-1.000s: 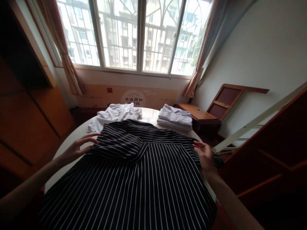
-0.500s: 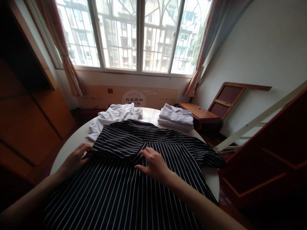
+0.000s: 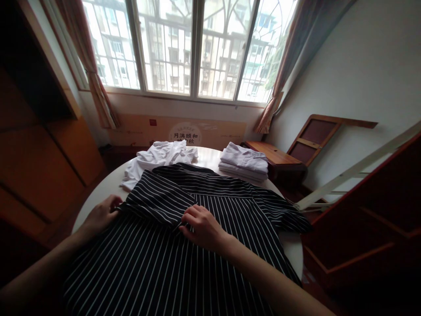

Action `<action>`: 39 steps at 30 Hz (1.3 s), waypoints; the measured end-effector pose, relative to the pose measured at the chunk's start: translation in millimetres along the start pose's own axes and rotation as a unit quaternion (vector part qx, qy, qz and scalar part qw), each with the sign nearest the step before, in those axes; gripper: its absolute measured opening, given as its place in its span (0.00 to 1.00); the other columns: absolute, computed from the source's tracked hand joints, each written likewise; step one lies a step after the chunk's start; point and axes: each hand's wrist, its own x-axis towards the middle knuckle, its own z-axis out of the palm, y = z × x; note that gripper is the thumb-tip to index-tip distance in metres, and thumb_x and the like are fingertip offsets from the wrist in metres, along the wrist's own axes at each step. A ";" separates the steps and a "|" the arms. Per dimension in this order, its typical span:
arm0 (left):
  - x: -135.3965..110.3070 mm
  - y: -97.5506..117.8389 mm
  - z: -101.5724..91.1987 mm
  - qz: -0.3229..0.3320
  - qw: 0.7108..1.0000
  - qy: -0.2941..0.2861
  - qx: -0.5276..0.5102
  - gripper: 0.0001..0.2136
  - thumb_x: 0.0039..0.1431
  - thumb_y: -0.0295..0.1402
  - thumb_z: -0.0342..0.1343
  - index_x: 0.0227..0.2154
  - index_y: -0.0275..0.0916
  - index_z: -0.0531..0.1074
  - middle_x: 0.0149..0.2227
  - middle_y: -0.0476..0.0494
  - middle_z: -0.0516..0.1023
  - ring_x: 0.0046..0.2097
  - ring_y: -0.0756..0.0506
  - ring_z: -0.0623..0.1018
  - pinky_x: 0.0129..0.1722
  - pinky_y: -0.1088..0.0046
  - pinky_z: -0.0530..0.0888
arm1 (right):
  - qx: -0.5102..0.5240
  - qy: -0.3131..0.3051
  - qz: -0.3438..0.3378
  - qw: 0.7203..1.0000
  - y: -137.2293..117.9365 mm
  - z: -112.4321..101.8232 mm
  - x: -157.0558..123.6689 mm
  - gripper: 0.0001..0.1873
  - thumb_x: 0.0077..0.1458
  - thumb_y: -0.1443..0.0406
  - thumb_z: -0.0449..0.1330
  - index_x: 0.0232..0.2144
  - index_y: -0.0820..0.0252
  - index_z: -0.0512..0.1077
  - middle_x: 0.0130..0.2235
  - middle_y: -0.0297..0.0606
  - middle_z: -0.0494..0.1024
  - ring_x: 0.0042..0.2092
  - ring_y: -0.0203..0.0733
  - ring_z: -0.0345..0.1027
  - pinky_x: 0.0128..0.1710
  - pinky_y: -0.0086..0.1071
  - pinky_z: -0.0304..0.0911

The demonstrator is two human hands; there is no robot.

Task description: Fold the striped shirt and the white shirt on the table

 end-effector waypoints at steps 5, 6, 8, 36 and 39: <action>1.3 -12.3 -3.0 0.103 0.994 0.026 -0.029 0.08 0.46 0.32 0.49 0.32 0.41 0.63 0.33 0.46 0.69 0.34 0.45 0.71 0.35 0.70 0.68 | 0.010 -0.034 -0.017 0.999 4.8 1.0 -8.5 0.17 0.48 0.64 0.60 0.42 0.59 0.65 0.42 0.41 0.71 0.45 0.42 0.63 0.43 0.40 0.62; 1.2 -13.8 -3.9 0.117 0.992 0.020 -0.029 0.06 0.46 0.32 0.49 0.30 0.41 0.63 0.33 0.46 0.69 0.34 0.45 0.71 0.35 0.70 0.67 | 0.000 -0.040 -0.020 0.999 6.2 3.2 -9.2 0.16 0.48 0.66 0.59 0.42 0.59 0.65 0.42 0.41 0.71 0.45 0.42 0.63 0.43 0.40 0.62; 0.9 -16.0 -5.7 0.123 0.992 -0.001 -0.025 0.03 0.47 0.32 0.48 0.27 0.41 0.64 0.31 0.47 0.69 0.33 0.46 0.71 0.34 0.71 0.67 | -0.028 -0.047 -0.027 0.998 8.2 8.5 -8.7 0.09 0.50 0.70 0.56 0.37 0.59 0.67 0.40 0.40 0.72 0.43 0.40 0.64 0.42 0.38 0.62; 7.9 -17.9 -23.4 0.007 0.997 -0.072 -0.028 0.12 0.45 0.41 0.51 0.29 0.40 0.70 0.24 0.48 0.72 0.28 0.45 0.72 0.29 0.72 0.67 | 0.174 -0.041 0.310 0.934 22.6 9.3 6.3 0.08 0.47 0.62 0.59 0.23 0.62 0.70 0.26 0.34 0.70 0.29 0.35 0.63 0.29 0.30 0.58; 8.4 -20.4 -22.9 0.001 0.996 -0.076 -0.048 0.13 0.46 0.43 0.50 0.28 0.40 0.70 0.26 0.47 0.74 0.30 0.45 0.73 0.30 0.72 0.67 | 0.269 -0.047 0.328 0.904 25.2 8.2 9.9 0.07 0.47 0.64 0.57 0.21 0.62 0.68 0.22 0.31 0.67 0.26 0.32 0.60 0.27 0.27 0.56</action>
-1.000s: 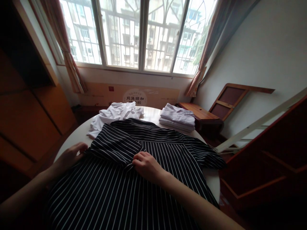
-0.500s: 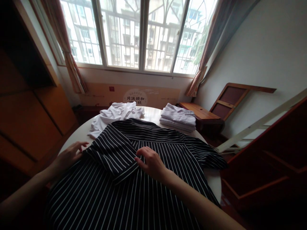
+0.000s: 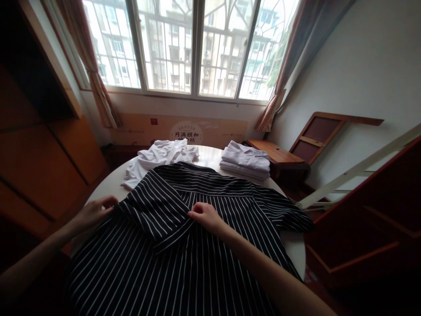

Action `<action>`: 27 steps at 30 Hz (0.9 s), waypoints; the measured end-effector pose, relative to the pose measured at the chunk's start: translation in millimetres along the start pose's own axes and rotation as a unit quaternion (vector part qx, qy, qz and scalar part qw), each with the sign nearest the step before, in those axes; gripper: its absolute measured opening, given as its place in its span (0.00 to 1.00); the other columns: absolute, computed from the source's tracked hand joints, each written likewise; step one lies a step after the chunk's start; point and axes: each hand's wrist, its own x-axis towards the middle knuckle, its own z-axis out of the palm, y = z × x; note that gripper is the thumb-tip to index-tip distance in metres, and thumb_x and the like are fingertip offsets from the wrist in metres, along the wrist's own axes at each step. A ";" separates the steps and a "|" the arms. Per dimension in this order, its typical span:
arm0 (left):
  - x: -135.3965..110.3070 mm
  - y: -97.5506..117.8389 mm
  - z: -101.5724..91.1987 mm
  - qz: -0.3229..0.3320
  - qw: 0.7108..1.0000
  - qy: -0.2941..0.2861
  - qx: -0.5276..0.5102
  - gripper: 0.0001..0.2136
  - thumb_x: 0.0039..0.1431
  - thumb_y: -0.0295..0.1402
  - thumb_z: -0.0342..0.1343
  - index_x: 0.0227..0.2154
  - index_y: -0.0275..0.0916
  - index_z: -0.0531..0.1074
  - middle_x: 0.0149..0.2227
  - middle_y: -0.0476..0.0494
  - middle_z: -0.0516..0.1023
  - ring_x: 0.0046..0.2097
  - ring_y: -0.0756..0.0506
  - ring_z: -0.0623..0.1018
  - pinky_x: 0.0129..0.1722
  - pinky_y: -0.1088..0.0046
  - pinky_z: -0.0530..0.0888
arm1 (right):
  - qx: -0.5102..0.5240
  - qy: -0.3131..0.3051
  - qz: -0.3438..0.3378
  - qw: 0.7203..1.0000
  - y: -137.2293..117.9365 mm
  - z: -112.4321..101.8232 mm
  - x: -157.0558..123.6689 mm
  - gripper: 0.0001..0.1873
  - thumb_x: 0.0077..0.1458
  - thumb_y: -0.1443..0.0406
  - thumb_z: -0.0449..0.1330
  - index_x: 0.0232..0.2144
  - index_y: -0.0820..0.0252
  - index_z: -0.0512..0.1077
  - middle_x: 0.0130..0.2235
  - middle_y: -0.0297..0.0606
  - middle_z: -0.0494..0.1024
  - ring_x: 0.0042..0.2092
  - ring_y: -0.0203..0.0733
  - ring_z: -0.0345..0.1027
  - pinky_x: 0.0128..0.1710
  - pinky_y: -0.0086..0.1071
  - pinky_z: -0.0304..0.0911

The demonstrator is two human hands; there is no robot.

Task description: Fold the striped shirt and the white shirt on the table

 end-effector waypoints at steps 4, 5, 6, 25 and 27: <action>-1.3 -3.9 1.0 -0.013 0.999 0.029 0.021 0.15 0.47 0.45 0.48 0.30 0.39 0.70 0.24 0.48 0.72 0.29 0.45 0.72 0.28 0.73 0.66 | 0.072 -0.037 0.026 0.996 0.2 -2.2 -1.8 0.09 0.47 0.63 0.56 0.20 0.63 0.67 0.19 0.28 0.65 0.23 0.30 0.58 0.24 0.26 0.55; -1.7 -4.0 0.7 -0.008 0.999 0.030 0.021 0.16 0.46 0.45 0.49 0.32 0.39 0.70 0.24 0.48 0.71 0.28 0.45 0.72 0.28 0.73 0.66 | 0.064 -0.031 0.021 0.997 -0.6 -2.1 -4.0 0.08 0.47 0.63 0.57 0.20 0.63 0.68 0.19 0.29 0.65 0.23 0.30 0.58 0.23 0.25 0.54; -2.3 -3.8 0.1 0.001 1.000 0.021 0.016 0.17 0.46 0.45 0.49 0.33 0.39 0.69 0.24 0.48 0.71 0.28 0.46 0.72 0.28 0.73 0.66 | 0.055 -0.028 0.017 0.998 -1.8 -1.6 -6.5 0.08 0.46 0.63 0.58 0.21 0.63 0.68 0.19 0.29 0.66 0.23 0.30 0.58 0.23 0.25 0.54; 6.0 19.7 -7.3 0.172 0.984 -0.036 0.028 0.26 0.54 0.49 0.44 0.53 0.43 0.59 0.57 0.43 0.61 0.57 0.41 0.61 0.55 0.61 0.61 | -0.333 0.115 -0.085 0.932 28.7 -36.4 -28.1 0.22 0.54 0.58 0.52 0.50 0.60 0.63 0.52 0.46 0.66 0.54 0.47 0.58 0.52 0.43 0.56; 7.5 27.6 8.9 0.211 0.974 -0.044 0.074 0.26 0.56 0.49 0.43 0.56 0.45 0.56 0.60 0.45 0.55 0.59 0.41 0.58 0.56 0.60 0.58 | -0.347 0.087 -0.098 0.929 49.6 -42.0 -30.5 0.26 0.55 0.54 0.50 0.54 0.58 0.60 0.57 0.46 0.61 0.58 0.48 0.52 0.55 0.45 0.51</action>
